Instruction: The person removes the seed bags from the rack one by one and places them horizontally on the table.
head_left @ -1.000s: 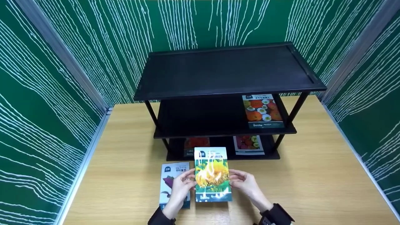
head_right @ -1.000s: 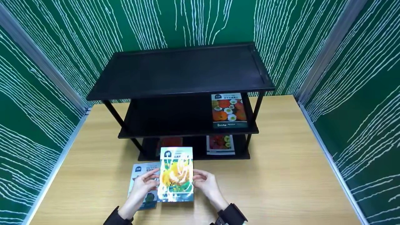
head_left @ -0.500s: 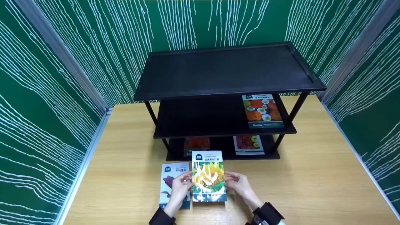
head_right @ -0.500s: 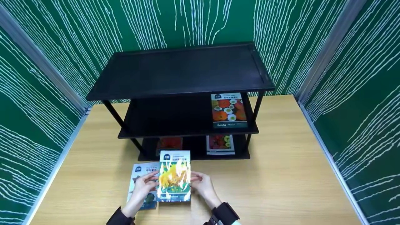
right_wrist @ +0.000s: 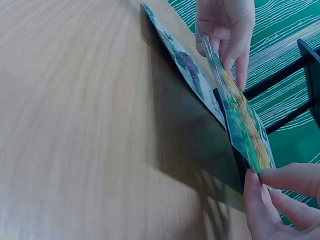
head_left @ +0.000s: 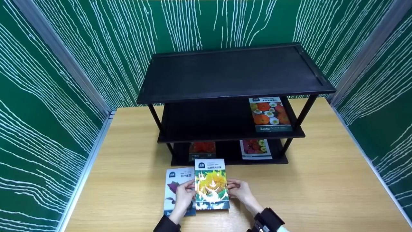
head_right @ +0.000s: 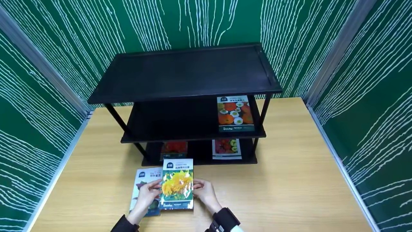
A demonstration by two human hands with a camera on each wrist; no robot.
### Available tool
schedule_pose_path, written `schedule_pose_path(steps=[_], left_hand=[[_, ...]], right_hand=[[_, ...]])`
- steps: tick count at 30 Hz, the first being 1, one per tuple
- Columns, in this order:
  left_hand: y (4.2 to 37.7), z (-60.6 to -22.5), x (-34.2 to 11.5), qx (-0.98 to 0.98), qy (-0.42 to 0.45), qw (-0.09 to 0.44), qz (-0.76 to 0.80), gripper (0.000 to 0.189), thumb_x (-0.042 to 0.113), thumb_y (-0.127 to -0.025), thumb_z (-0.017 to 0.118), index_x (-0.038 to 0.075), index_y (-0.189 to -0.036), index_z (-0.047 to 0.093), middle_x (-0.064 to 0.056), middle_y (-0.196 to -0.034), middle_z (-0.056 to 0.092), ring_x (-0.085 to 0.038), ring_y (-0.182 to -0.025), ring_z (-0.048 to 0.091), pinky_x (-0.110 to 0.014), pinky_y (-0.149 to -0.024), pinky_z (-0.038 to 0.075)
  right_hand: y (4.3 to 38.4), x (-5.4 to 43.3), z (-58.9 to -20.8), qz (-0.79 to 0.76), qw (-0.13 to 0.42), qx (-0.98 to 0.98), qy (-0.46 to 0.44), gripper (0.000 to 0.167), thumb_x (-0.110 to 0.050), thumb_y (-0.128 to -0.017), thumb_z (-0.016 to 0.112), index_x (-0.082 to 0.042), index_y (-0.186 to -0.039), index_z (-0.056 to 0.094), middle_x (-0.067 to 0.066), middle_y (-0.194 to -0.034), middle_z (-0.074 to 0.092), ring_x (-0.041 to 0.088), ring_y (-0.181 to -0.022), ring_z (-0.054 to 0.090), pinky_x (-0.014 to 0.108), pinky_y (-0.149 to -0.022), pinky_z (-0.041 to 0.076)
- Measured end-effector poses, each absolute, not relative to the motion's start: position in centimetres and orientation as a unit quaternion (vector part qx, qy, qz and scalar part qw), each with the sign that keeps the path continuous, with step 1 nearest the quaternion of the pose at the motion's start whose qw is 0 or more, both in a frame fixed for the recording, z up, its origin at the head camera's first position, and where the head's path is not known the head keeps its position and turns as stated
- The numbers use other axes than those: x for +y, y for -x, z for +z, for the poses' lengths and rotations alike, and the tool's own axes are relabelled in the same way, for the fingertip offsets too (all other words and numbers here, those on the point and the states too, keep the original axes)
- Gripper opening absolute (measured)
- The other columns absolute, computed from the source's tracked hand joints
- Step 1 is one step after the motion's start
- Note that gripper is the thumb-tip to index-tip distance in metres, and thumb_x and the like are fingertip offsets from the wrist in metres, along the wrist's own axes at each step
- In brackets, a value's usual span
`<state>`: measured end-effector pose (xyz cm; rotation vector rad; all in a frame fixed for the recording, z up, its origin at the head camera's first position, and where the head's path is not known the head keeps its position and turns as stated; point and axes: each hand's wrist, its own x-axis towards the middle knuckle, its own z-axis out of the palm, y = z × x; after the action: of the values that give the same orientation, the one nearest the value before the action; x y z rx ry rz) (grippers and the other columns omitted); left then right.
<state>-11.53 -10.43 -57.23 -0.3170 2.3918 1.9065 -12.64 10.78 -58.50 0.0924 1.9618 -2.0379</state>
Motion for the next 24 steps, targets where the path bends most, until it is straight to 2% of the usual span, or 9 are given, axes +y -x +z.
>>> schedule_pose_path(steps=[6, 10, 17, 24], left_hand=[[11.2, -57.5, -10.8, 0.788, 0.089, 0.031, 0.609, 0.042, -0.015, -0.070, 0.054, -0.016, -0.112, 0.051, -0.015, -0.083, 0.057, -0.009, -0.053, 0.050, -0.032, -0.052, 0.049], [11.1, -57.7, -10.9, 0.797, 0.088, 0.033, 0.597, 0.042, -0.013, -0.070, 0.055, -0.014, -0.112, 0.052, -0.013, -0.082, 0.058, -0.010, -0.057, 0.050, -0.028, -0.053, 0.048], [11.2, -58.4, -10.9, 0.806, 0.093, 0.034, 0.583, 0.041, -0.015, -0.069, 0.051, -0.015, -0.110, 0.054, -0.012, -0.080, 0.057, -0.011, -0.058, 0.051, -0.026, -0.051, 0.046], [11.2, -58.8, -10.9, 0.826, 0.085, 0.026, 0.556, 0.038, -0.012, -0.069, 0.051, -0.012, -0.107, 0.057, -0.009, -0.077, 0.057, -0.012, -0.060, 0.051, -0.024, -0.053, 0.044]], right_hand=[[12.7, 10.3, -58.9, -0.708, 0.152, 0.690, -0.022, 0.050, 0.015, -0.069, 0.048, 0.023, -0.117, 0.038, 0.010, -0.081, 0.059, 0.012, -0.068, 0.057, 0.025, -0.065, 0.051], [12.6, 10.2, -59.3, -0.702, 0.148, 0.696, -0.017, 0.049, 0.016, -0.068, 0.050, 0.023, -0.116, 0.039, 0.009, -0.080, 0.059, 0.012, -0.069, 0.056, 0.025, -0.067, 0.051], [12.6, 9.8, -59.9, -0.668, 0.117, 0.735, -0.009, 0.042, 0.017, -0.067, 0.051, 0.024, -0.109, 0.046, 0.015, -0.079, 0.061, 0.012, -0.070, 0.056, 0.021, -0.062, 0.050], [12.5, 9.6, -60.0, -0.649, 0.112, 0.753, -0.003, 0.043, 0.017, -0.065, 0.051, 0.022, -0.108, 0.048, 0.018, -0.079, 0.061, 0.016, -0.070, 0.057, 0.021, -0.060, 0.050]])
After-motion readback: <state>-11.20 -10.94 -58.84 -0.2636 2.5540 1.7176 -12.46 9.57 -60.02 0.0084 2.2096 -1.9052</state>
